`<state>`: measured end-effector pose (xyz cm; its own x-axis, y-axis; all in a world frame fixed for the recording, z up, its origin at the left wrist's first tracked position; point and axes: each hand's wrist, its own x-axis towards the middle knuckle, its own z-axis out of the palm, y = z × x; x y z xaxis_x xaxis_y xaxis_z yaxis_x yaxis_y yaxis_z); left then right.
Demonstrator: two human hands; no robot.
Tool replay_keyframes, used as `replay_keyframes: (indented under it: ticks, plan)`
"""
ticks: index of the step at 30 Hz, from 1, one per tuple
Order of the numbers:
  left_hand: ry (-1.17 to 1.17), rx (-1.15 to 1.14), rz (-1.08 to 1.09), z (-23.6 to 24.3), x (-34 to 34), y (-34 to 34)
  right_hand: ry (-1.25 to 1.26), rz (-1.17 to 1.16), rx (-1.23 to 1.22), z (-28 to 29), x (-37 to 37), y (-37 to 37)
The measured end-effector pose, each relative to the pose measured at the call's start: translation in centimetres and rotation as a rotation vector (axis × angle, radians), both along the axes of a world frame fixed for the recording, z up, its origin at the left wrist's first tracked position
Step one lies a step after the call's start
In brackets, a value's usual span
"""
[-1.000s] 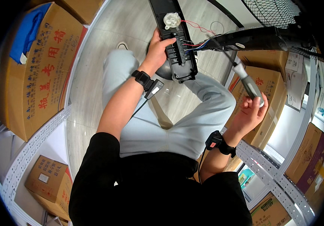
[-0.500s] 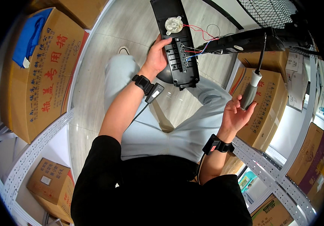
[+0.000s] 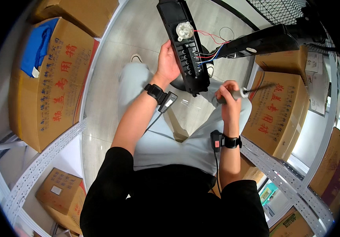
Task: The person sits on the floor and uses a screwdriver to tighten screws on the base and control panel of a standing fan. They manipulate the fan's internal wiring and reassemble the plastic housing.
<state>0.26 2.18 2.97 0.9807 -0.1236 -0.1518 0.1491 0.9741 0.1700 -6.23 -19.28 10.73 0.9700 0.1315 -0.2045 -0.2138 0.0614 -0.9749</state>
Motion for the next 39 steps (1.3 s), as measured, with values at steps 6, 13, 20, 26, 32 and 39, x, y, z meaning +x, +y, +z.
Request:
replay_keyframes:
  ticks: [6,13,20,26,32,39]
  plan:
    - [0.003,0.081,-0.011,0.8,-0.3,-0.7,-0.050,-0.021,-0.255,-3.0,0.9,2.2]
    - [0.034,0.180,-0.026,1.4,0.2,-0.2,-0.034,-0.040,-0.258,-3.5,-0.4,1.8]
    - [0.007,0.446,-0.021,1.4,0.6,-0.8,-0.250,0.037,-0.347,-2.6,-0.6,2.9]
    - [0.074,0.708,-0.013,1.0,0.4,-1.8,-0.401,0.008,-0.493,-2.9,-0.9,2.4]
    - [0.065,0.599,-0.079,2.1,0.1,-2.2,-0.218,0.134,-0.261,-2.4,-0.2,0.4]
    - [-0.063,0.618,-0.123,4.9,-0.3,-3.0,-0.110,0.022,-0.066,-5.0,1.2,-1.4]
